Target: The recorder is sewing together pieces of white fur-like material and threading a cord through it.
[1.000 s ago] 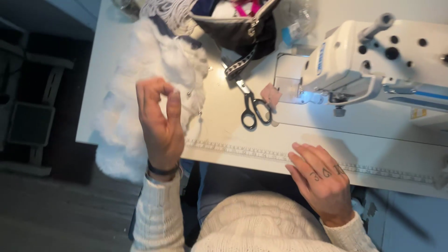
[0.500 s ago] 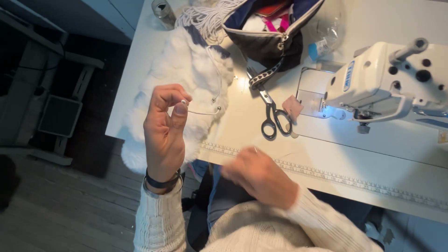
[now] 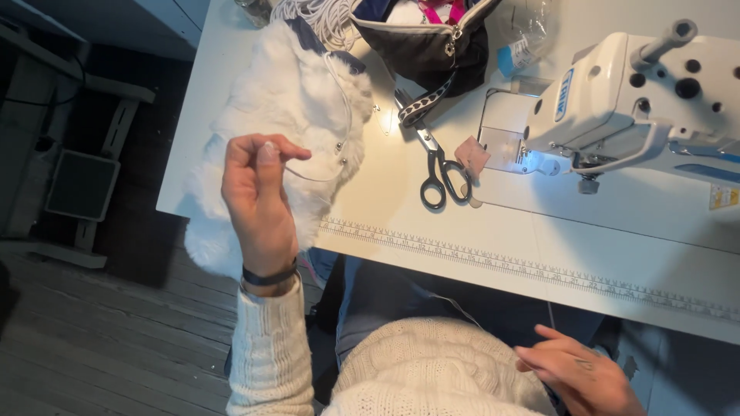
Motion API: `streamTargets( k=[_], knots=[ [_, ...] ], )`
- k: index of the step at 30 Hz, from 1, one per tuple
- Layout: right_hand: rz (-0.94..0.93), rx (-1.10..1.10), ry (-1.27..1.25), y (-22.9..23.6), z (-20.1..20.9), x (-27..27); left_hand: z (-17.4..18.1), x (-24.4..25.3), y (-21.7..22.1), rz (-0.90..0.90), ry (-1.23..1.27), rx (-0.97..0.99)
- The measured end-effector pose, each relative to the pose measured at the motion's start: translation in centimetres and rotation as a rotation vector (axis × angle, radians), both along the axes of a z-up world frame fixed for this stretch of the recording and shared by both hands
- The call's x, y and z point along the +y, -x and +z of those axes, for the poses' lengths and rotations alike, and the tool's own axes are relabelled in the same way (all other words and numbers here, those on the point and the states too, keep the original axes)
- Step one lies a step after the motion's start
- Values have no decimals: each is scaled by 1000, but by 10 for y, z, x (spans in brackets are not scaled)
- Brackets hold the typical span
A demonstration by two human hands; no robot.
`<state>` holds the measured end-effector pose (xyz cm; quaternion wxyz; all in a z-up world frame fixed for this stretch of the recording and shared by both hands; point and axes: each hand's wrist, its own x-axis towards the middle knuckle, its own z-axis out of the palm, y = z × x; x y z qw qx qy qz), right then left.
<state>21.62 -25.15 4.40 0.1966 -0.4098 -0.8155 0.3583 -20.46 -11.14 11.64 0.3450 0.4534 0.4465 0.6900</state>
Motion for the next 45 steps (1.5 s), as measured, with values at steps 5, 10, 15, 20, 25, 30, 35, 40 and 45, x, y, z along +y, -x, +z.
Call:
streamTargets(
  k=[5, 10, 15, 20, 25, 30, 35, 40, 45],
  knots=[
    [-239, 560, 19, 0, 25, 7, -3, 6, -6, -67, 34, -195],
    [101, -120, -242, -16, 26, 25, 17, 6, 0, -30, 3, 25],
    [-286, -268, -482, -3, 70, 35, 34, -7, -14, -116, 51, 233],
    [-260, 196, -406, 160, 102, 99, 51, -18, -52, -221, 86, 394],
    [-174, 286, -475, 209, 87, 130, 71, -24, -67, -211, 109, 608],
    [-169, 409, -360, 178, 78, 129, 63, -17, -65, -141, 135, 746],
    [28, 1259, 405, 155, 50, 135, 48, -8, -79, -199, 71, 907],
    [-93, 1197, 386, 143, 39, 136, 36, -12, -83, -195, -75, 1160],
    [-85, 239, -414, 82, 41, 117, 4, -20, -65, -240, -122, 1249]
  ],
)
